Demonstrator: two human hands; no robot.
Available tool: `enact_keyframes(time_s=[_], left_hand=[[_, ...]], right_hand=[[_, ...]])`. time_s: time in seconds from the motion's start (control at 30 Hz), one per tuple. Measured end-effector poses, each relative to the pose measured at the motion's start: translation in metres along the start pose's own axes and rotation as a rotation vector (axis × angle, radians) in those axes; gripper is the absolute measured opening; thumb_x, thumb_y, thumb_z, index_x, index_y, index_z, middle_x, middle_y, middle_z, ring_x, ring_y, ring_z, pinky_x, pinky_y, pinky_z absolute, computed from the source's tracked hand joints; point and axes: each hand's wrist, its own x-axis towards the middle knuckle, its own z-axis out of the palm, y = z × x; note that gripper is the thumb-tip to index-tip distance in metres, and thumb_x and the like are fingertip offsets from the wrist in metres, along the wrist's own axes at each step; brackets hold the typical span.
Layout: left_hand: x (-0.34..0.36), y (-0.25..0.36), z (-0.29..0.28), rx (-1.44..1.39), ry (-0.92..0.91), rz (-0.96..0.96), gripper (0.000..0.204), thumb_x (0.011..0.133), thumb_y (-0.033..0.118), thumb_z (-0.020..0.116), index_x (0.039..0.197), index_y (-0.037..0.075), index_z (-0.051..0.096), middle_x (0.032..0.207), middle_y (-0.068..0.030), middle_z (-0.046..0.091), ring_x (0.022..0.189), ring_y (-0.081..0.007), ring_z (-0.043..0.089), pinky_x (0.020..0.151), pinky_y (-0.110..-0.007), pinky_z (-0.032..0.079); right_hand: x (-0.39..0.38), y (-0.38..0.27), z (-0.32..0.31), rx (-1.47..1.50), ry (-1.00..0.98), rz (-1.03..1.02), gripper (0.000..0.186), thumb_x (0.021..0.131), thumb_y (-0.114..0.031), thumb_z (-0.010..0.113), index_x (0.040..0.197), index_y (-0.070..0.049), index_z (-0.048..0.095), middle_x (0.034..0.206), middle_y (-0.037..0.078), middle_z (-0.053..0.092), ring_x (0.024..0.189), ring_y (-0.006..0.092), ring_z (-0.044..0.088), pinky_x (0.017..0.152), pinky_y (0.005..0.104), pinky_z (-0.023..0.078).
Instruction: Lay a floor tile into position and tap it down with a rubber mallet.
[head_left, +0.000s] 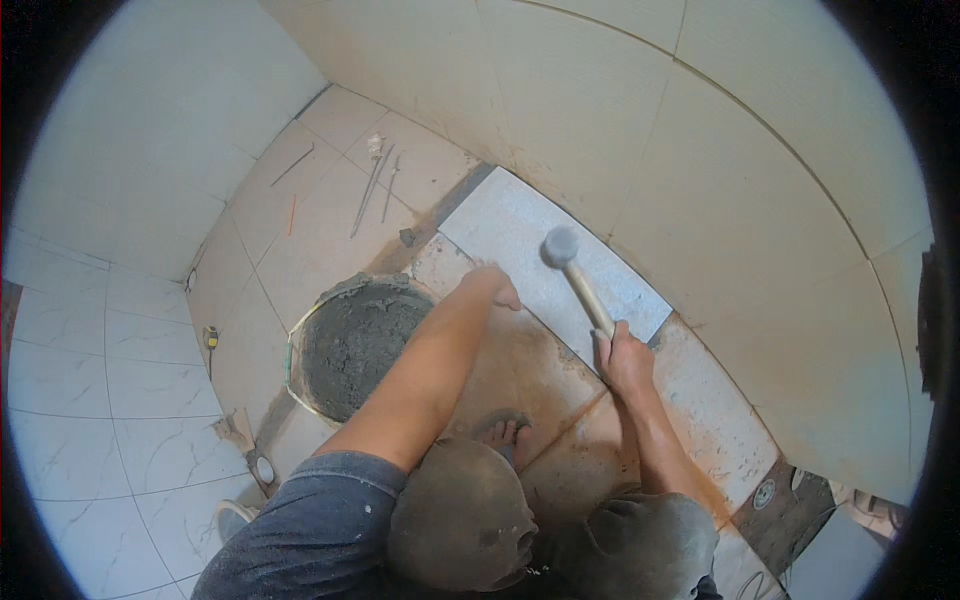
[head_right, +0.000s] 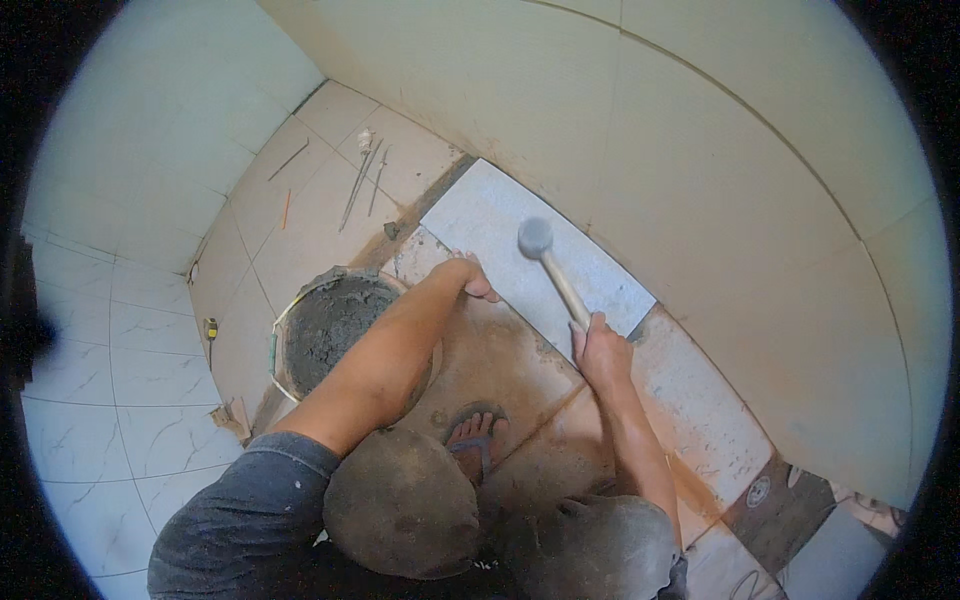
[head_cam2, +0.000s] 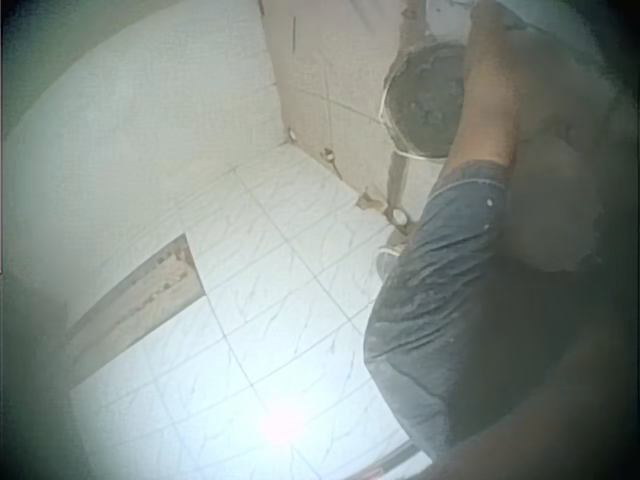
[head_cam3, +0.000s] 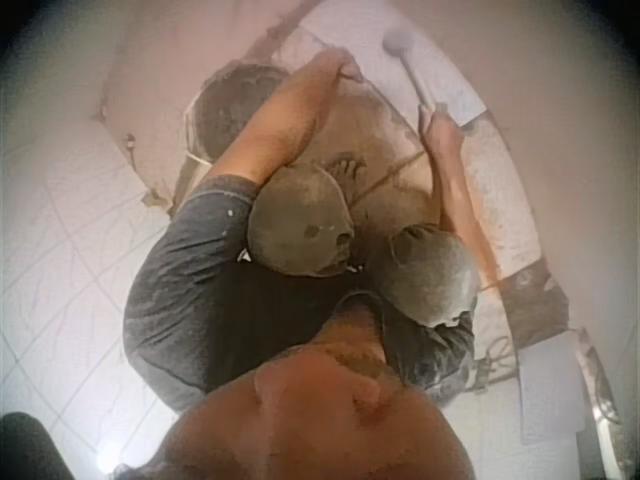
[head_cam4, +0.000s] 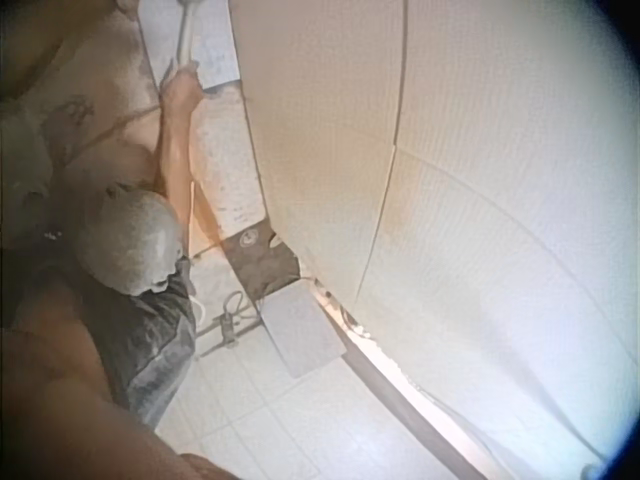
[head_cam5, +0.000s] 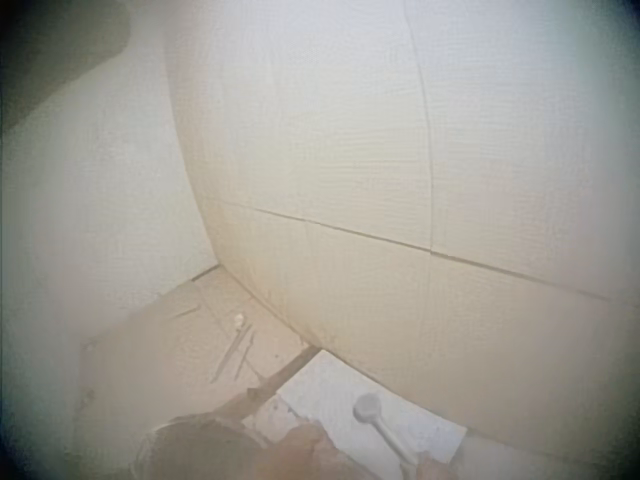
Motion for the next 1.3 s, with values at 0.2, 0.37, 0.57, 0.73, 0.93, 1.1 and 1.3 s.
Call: enact_keyframes(time_s=[0.2, 0.37, 0.57, 0.73, 0.93, 1.1, 1.3], left_hand=[[0.002, -0.02, -0.001, -0.106, -0.066, -0.063, 0.103, 0.074, 0.056, 0.077, 0.148, -0.006, 0.041, 0.163, -0.0244, 0.023, 0.151, -0.0392, 0.021, 0.124, -0.042, 0.021], [0.0, -0.015, -0.012, 0.006, -0.203, 0.054, 0.103, 0.075, 0.058, 0.075, 0.148, -0.006, 0.041, 0.162, -0.0276, 0.019, 0.152, -0.0415, 0.016, 0.125, -0.043, 0.013], [-0.016, -0.021, -0.019, 0.028, -0.183, 0.032, 0.117, 0.076, 0.063, 0.072, 0.155, -0.006, 0.021, 0.163, -0.0314, 0.01, 0.153, -0.0451, 0.0, 0.125, -0.048, 0.009], [-0.033, -0.009, -0.026, -0.02, -0.15, -0.05, 0.121, 0.075, 0.062, 0.073, 0.155, -0.008, 0.016, 0.164, -0.0289, 0.008, 0.153, -0.0437, 0.005, 0.124, -0.043, 0.019], [-0.05, -0.008, -0.033, -0.02, -0.136, -0.074, 0.121, 0.075, 0.062, 0.073, 0.155, -0.009, 0.017, 0.165, -0.026, 0.011, 0.153, -0.0408, 0.01, 0.123, -0.04, 0.024], [-0.043, 0.0, -0.034, -0.032, -0.16, -0.071, 0.126, 0.073, 0.061, 0.076, 0.156, -0.009, 0.011, 0.165, -0.0265, 0.011, 0.154, -0.0381, 0.009, 0.122, -0.041, 0.024], [-0.038, -0.02, -0.021, -0.066, -0.16, -0.126, 0.127, 0.073, 0.058, 0.076, 0.157, -0.008, 0.006, 0.165, -0.0277, 0.008, 0.154, -0.0363, 0.013, 0.121, -0.042, 0.029]], right_hand=[[0.005, -0.036, -0.031, 0.306, 0.225, -0.149, 0.032, 0.098, -0.032, 0.061, 0.098, -0.002, 0.049, 0.071, 0.025, 0.065, 0.066, 0.0454, 0.066, 0.059, 0.0522, 0.052], [0.007, -0.006, -0.003, -0.048, -0.064, -0.02, 0.031, 0.097, -0.031, 0.062, 0.099, -0.003, 0.05, 0.072, 0.024, 0.066, 0.067, 0.0446, 0.066, 0.059, 0.0507, 0.053], [0.003, -0.036, -0.022, 0.298, 0.185, -0.174, 0.033, 0.097, -0.033, 0.061, 0.097, -0.002, 0.049, 0.071, 0.024, 0.066, 0.065, 0.0449, 0.067, 0.059, 0.0526, 0.053], [0.009, -0.011, -0.006, 0.029, 0.073, -0.091, 0.033, 0.098, -0.033, 0.06, 0.1, -0.002, 0.049, 0.072, 0.026, 0.066, 0.066, 0.0458, 0.066, 0.059, 0.0526, 0.052], [0.003, -0.033, -0.023, 0.247, 0.115, -0.082, 0.034, 0.099, -0.035, 0.058, 0.099, -0.002, 0.048, 0.074, 0.027, 0.066, 0.069, 0.0466, 0.066, 0.062, 0.0559, 0.051], [0.005, -0.011, -0.01, 0.17, 0.07, -0.064, 0.034, 0.099, -0.035, 0.058, 0.1, -0.002, 0.048, 0.072, 0.027, 0.066, 0.067, 0.0474, 0.066, 0.06, 0.0548, 0.051], [-0.001, -0.047, -0.027, 0.301, 0.096, -0.135, 0.035, 0.099, -0.035, 0.058, 0.101, -0.001, 0.048, 0.072, 0.027, 0.065, 0.069, 0.0469, 0.066, 0.06, 0.0548, 0.051]])
